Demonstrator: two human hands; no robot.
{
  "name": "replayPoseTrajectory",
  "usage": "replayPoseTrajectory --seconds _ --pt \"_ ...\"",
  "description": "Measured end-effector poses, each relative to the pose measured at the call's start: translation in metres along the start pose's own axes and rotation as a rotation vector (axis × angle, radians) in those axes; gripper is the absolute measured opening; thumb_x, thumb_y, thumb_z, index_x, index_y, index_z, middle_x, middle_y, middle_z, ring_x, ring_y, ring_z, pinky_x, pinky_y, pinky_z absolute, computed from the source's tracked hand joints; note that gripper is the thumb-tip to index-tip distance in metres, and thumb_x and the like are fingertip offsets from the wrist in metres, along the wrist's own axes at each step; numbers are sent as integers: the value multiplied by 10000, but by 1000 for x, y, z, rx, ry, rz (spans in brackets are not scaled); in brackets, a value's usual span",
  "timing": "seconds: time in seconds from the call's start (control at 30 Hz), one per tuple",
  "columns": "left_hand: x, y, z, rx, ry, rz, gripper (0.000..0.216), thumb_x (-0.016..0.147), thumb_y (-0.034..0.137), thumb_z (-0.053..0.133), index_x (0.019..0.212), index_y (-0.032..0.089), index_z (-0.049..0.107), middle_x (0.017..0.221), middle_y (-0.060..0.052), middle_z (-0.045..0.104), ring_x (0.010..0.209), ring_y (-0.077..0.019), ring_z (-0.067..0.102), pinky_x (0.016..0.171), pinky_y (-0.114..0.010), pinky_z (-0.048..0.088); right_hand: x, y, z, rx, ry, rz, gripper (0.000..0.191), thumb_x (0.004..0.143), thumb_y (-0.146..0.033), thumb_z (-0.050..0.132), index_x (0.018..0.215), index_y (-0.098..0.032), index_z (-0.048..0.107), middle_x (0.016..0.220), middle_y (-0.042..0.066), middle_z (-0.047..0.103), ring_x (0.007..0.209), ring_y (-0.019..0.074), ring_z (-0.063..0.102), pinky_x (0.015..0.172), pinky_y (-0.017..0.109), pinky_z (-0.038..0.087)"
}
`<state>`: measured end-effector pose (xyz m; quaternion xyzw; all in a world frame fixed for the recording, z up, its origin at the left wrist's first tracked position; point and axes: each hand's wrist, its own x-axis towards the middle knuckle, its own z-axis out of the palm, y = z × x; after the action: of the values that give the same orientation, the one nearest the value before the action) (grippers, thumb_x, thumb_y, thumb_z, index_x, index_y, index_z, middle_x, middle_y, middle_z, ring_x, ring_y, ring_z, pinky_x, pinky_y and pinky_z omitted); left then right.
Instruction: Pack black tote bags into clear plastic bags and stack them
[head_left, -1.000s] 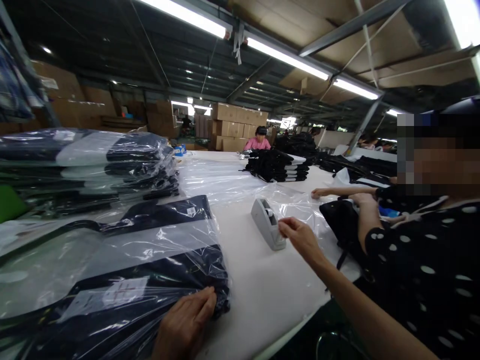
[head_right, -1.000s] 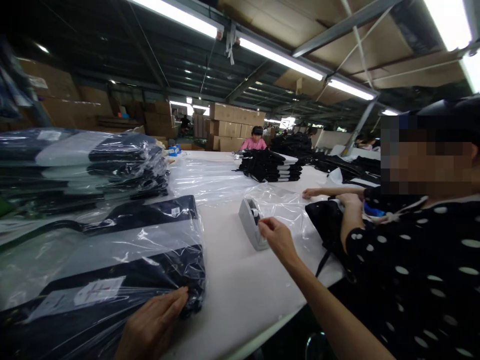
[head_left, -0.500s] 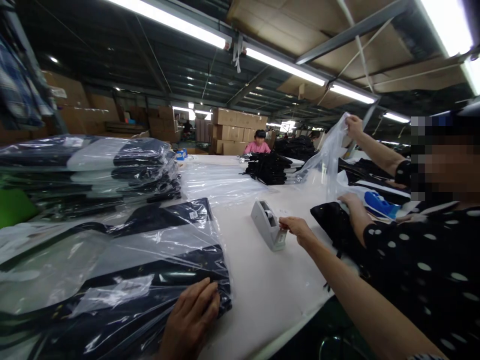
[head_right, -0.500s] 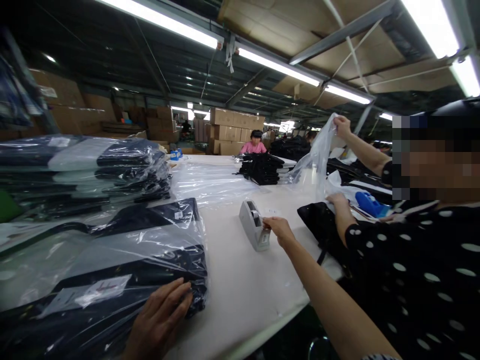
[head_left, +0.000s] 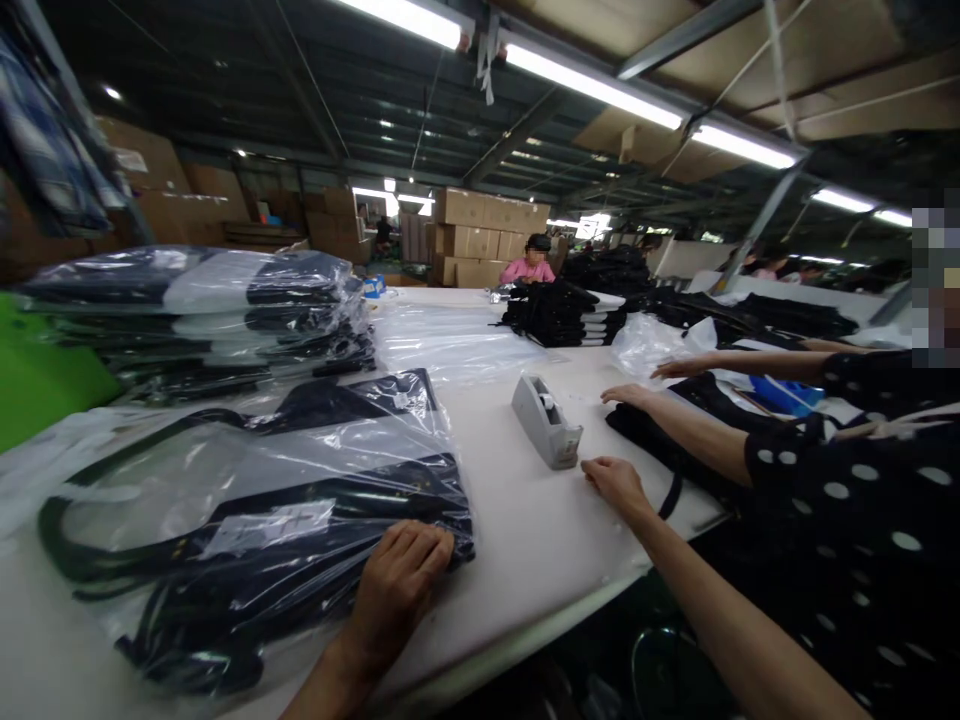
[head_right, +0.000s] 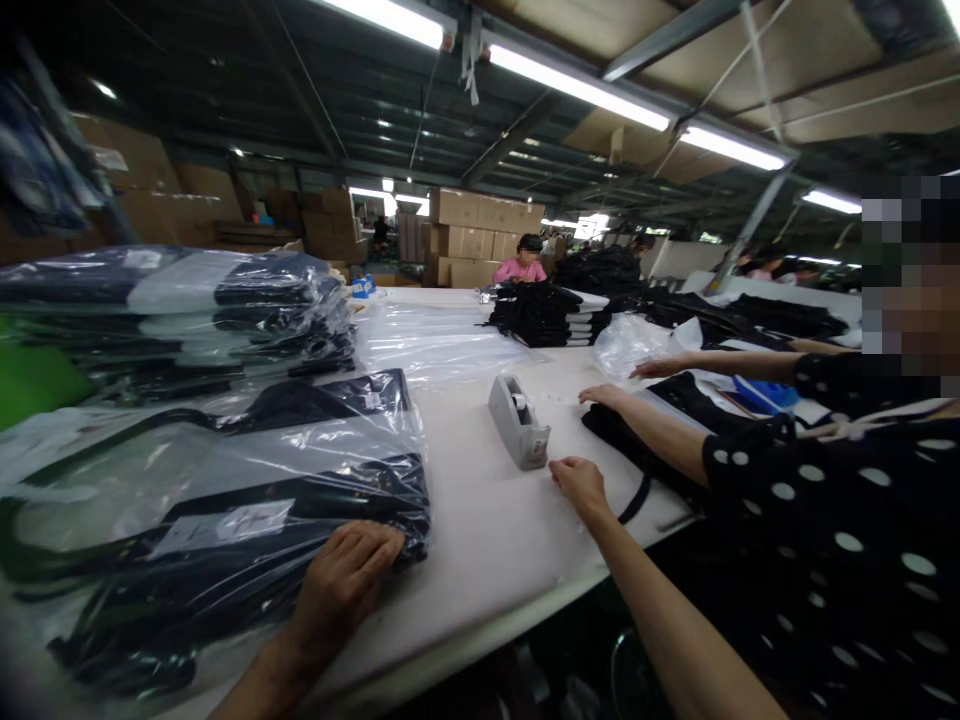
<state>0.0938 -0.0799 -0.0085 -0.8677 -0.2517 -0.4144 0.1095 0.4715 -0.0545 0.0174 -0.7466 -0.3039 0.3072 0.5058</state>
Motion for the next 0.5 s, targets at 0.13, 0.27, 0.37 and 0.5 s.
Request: replayPoseTrajectory --seconds 0.13,0.27,0.37,0.5 --pt "0 2 1 22 -23 -10 191 965 101 495 1063 165 645 909 -42 700 869 -180 621 866 -351 480 -46 -5 14 47 -120 5 316 591 -447 769 655 -162 650 633 45 636 535 130 496 509 262 361" --pt "-2 1 5 58 -81 -44 143 973 142 521 1048 180 637 918 -33 700 866 -185 606 858 -356 456 -138 -21 60 224 -432 -46 408 640 -524 823 730 -146 697 661 47 649 552 124 501 524 253 378" --pt "-3 2 5 60 -124 -58 124 978 157 522 1027 195 630 916 -22 695 859 -190 596 848 -363 433 -189 -27 95 287 -491 -29 409 666 -544 817 681 -153 700 635 45 649 547 126 509 542 257 403" --pt "-3 3 5 67 -110 -48 103 987 191 526 1005 196 627 902 -20 687 850 -191 591 842 -365 422 -204 -10 122 350 -400 41 438 642 -564 823 626 -157 660 599 33 632 508 108 483 496 239 371"
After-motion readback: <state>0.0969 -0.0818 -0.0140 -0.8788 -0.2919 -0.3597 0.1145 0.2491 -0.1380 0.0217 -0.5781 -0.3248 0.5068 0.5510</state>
